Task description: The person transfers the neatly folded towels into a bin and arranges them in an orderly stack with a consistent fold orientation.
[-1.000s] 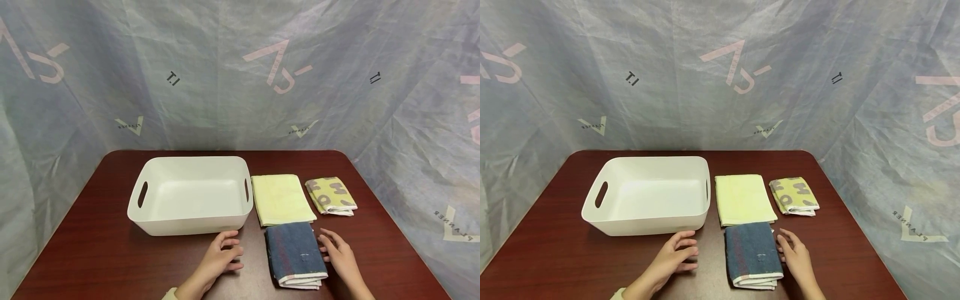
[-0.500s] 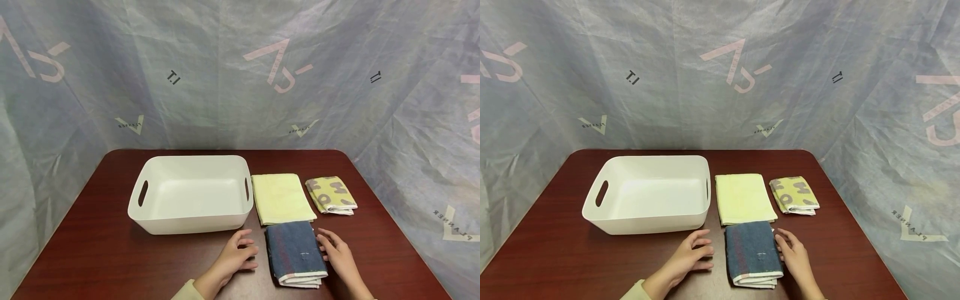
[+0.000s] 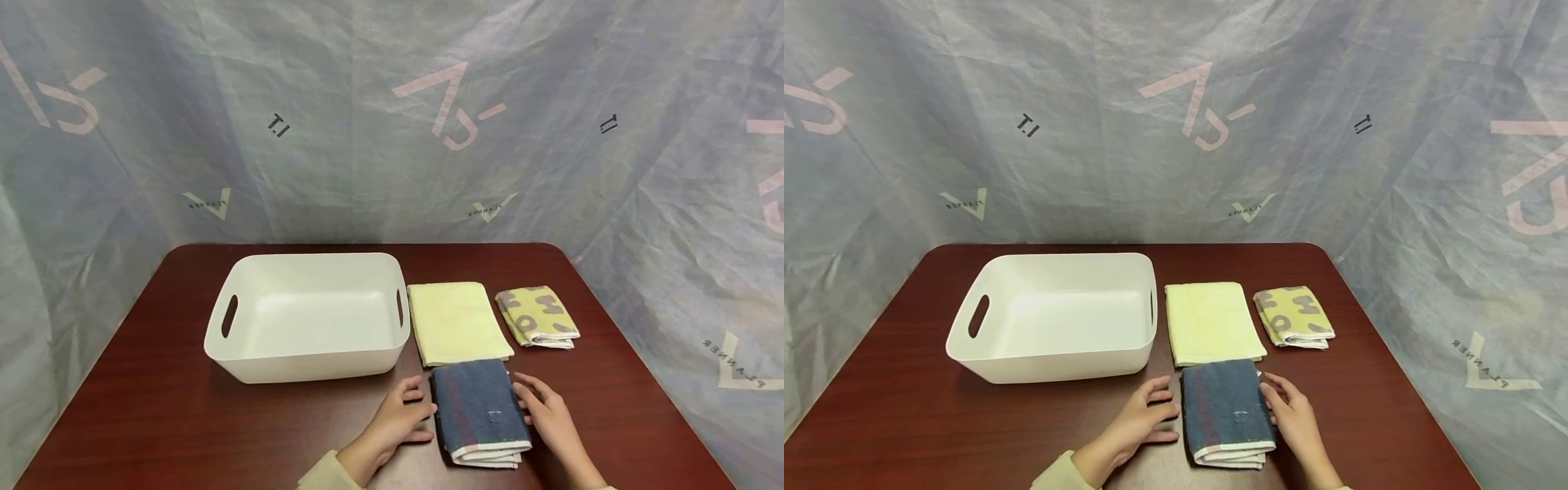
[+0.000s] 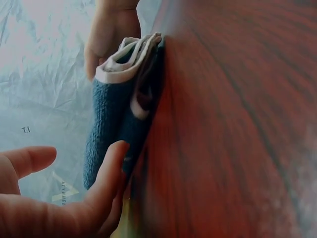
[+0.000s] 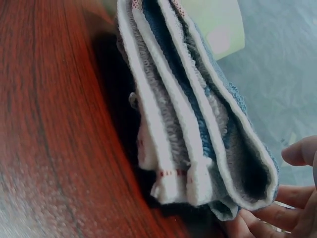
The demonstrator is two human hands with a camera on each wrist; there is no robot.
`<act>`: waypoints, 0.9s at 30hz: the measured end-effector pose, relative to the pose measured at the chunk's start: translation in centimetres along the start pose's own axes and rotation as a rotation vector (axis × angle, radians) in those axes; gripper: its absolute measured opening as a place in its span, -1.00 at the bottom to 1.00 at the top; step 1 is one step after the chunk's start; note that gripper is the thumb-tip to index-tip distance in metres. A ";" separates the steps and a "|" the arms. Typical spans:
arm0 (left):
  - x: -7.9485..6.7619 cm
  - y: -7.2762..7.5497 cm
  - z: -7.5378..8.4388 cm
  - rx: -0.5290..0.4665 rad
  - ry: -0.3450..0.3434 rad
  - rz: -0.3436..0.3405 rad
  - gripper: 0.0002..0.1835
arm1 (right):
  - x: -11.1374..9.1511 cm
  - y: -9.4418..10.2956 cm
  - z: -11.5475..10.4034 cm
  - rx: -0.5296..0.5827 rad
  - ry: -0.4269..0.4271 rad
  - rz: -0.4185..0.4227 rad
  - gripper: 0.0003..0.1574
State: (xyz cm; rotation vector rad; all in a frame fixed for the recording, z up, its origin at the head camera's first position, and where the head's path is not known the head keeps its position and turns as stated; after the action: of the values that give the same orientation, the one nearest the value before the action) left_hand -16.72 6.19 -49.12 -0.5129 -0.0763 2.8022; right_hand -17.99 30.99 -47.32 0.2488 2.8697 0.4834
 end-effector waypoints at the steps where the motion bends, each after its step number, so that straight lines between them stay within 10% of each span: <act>1: 0.1 0.0 -0.1 0.001 0.005 -0.001 -0.28 | 0.0 -0.1 0.0 0.005 0.003 -0.001 -0.45; 27: 1.5 -1.7 0.3 0.186 -0.024 0.046 -0.36 | -0.1 -0.8 0.9 -0.028 -0.050 -0.021 -0.32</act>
State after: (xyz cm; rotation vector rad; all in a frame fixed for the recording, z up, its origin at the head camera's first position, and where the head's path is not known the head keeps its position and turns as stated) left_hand -17.66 8.29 -49.21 -0.4408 0.1919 2.8229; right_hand -17.74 30.49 -48.34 0.2223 2.8118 0.5052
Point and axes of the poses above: each hand's wrist, its own x-axis towards the middle knuckle, its own y-axis out of the back of the hand, z = x × y, the point moved 10 cm from there along x, towards the middle knuckle, and after that the axes turned 11 degrees about x, right-handed, at the moved point
